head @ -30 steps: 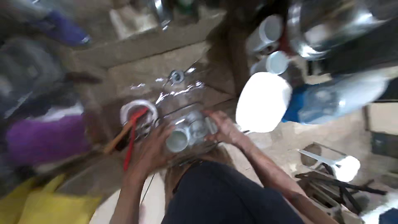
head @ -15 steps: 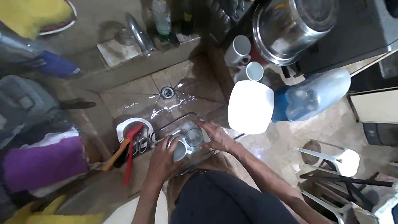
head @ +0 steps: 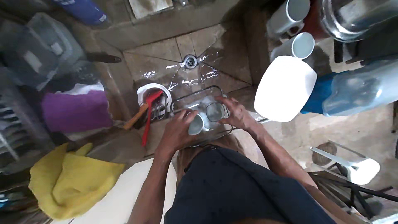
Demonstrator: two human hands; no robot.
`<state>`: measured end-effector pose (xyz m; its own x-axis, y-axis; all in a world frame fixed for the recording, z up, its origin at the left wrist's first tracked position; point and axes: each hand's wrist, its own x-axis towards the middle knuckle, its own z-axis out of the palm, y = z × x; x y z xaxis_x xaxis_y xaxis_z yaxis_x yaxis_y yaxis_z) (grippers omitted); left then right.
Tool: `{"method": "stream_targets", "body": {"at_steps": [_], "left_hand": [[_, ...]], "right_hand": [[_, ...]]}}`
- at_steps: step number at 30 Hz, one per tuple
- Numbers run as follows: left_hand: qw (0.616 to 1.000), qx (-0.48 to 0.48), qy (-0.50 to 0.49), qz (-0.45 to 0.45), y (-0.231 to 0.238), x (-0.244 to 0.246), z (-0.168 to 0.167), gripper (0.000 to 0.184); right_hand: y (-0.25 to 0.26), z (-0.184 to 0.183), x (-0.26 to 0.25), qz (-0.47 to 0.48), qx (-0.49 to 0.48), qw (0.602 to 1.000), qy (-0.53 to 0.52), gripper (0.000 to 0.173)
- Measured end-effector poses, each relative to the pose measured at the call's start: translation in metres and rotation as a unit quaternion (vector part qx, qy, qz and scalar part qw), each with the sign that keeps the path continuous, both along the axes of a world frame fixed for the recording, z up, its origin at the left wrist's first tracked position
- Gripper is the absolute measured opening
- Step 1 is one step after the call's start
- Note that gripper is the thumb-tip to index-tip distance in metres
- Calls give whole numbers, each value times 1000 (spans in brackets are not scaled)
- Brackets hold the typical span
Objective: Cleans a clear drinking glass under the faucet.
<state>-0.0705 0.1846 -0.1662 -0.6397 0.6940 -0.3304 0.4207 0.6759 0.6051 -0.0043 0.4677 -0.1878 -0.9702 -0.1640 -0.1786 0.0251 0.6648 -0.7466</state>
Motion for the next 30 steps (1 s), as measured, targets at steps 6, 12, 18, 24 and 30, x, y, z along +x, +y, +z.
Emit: {"method": "stream_targets", "body": {"at_steps": [6, 12, 18, 24, 30], "left_hand": [[999, -17, 23, -25, 5, 1, -10, 88], [998, -49, -1, -38, 8, 2, -18, 87], [991, 71, -111, 21, 4, -28, 4, 105], [940, 220, -26, 258, 41, -207, -14, 38], [898, 202, -151, 360, 110, -364, -45, 45]], "right_hand": [[-4, -9, -3, 1, 11, 1000, 27, 93], [-7, -35, -3, -32, 14, 998, 47, 69], [-7, 17, -29, -240, -331, 912, 7, 71], [8, 8, -134, -352, -401, 841, -87, 41], [0, -41, -221, -320, -457, 793, -246, 53]]}}
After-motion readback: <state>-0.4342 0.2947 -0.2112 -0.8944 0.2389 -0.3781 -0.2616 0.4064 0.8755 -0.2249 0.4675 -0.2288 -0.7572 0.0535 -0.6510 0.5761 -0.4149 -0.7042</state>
